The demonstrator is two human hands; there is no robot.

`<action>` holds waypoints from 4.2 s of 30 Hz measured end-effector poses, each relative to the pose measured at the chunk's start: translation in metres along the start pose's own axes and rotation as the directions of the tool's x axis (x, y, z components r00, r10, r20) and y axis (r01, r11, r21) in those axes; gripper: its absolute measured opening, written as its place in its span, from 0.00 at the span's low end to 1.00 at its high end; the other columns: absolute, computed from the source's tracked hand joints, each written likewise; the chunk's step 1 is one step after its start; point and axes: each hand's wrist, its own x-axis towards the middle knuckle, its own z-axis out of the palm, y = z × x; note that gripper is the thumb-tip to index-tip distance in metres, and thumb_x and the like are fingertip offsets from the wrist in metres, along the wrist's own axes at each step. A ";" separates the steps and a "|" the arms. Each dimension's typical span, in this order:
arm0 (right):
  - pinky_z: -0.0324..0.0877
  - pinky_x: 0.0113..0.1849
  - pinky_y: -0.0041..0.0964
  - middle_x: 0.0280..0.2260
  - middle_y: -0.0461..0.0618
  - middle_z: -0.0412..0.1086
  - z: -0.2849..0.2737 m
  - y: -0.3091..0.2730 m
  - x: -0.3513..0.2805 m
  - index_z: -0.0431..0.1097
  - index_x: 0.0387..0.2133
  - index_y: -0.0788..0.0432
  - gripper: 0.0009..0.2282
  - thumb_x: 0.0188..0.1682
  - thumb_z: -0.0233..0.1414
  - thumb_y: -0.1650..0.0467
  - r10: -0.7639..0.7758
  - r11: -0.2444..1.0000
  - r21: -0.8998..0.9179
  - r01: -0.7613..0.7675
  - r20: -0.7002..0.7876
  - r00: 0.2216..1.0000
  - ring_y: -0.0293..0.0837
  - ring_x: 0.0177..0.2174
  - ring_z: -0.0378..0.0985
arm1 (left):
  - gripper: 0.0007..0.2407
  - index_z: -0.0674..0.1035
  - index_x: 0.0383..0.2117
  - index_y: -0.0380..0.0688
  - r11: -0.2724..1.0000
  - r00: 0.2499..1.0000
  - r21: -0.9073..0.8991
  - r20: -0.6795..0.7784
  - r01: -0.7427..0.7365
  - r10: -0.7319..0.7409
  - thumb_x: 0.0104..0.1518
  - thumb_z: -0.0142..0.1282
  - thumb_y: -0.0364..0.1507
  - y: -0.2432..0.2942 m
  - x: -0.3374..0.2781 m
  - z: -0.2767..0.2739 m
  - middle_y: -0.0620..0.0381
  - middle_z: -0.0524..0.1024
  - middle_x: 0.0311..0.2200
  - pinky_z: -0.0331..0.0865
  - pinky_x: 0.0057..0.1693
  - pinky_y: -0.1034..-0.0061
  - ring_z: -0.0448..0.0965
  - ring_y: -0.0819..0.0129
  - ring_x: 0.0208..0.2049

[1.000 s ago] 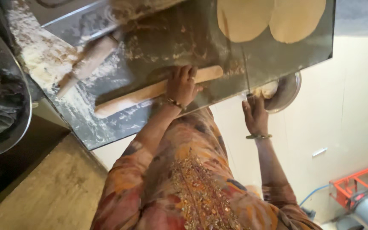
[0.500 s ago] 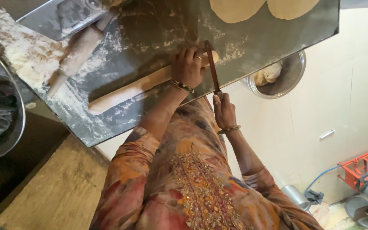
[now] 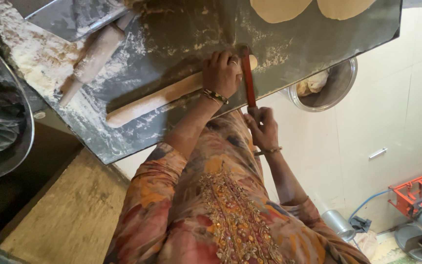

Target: The person portions dough from a large bowl, rolls it into a log, and cuts it into smaller pieces using a knife. The person then rolls each piece into a flat disc on a floured metal surface using a rolling pin.

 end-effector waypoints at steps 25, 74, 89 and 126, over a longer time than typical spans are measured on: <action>0.67 0.29 0.69 0.28 0.70 0.74 0.026 0.048 -0.042 0.55 0.47 0.59 0.12 0.56 0.48 0.66 0.237 0.910 -0.361 -0.204 0.049 0.970 0.75 0.28 0.75 | 0.20 0.81 0.43 0.47 0.995 0.999 -0.082 -0.016 -0.053 0.052 0.42 0.71 0.33 -0.006 0.001 -0.013 0.58 0.75 0.44 0.67 0.51 0.55 0.73 0.56 0.49; 0.70 0.29 0.68 0.28 0.70 0.71 0.071 -0.031 -0.029 0.51 0.45 0.61 0.15 0.58 0.41 0.60 0.649 0.735 -0.421 -0.531 0.215 0.730 0.77 0.26 0.76 | 0.14 0.82 0.33 0.48 0.998 0.998 0.018 -0.029 0.059 -0.059 0.39 0.70 0.33 -0.052 -0.049 -0.029 0.60 0.77 0.42 0.70 0.46 0.53 0.75 0.58 0.48; 0.68 0.26 0.66 0.30 0.70 0.75 0.080 -0.028 -0.033 0.54 0.46 0.61 0.13 0.55 0.47 0.65 -0.070 0.967 -0.226 0.120 0.219 0.973 0.74 0.27 0.75 | 0.19 0.81 0.40 0.44 0.990 0.992 0.067 -0.041 0.122 -0.120 0.39 0.69 0.31 -0.074 -0.075 -0.064 0.55 0.75 0.44 0.70 0.47 0.51 0.73 0.53 0.49; 0.69 0.28 0.61 0.33 0.64 0.75 0.083 -0.037 -0.074 0.54 0.46 0.63 0.13 0.58 0.52 0.70 -0.049 0.939 -0.329 0.100 0.160 0.986 0.70 0.29 0.76 | 0.10 0.81 0.38 0.44 0.999 0.990 -0.017 -0.136 0.047 -0.049 0.51 0.65 0.27 -0.101 -0.109 -0.057 0.56 0.74 0.45 0.70 0.51 0.54 0.72 0.55 0.50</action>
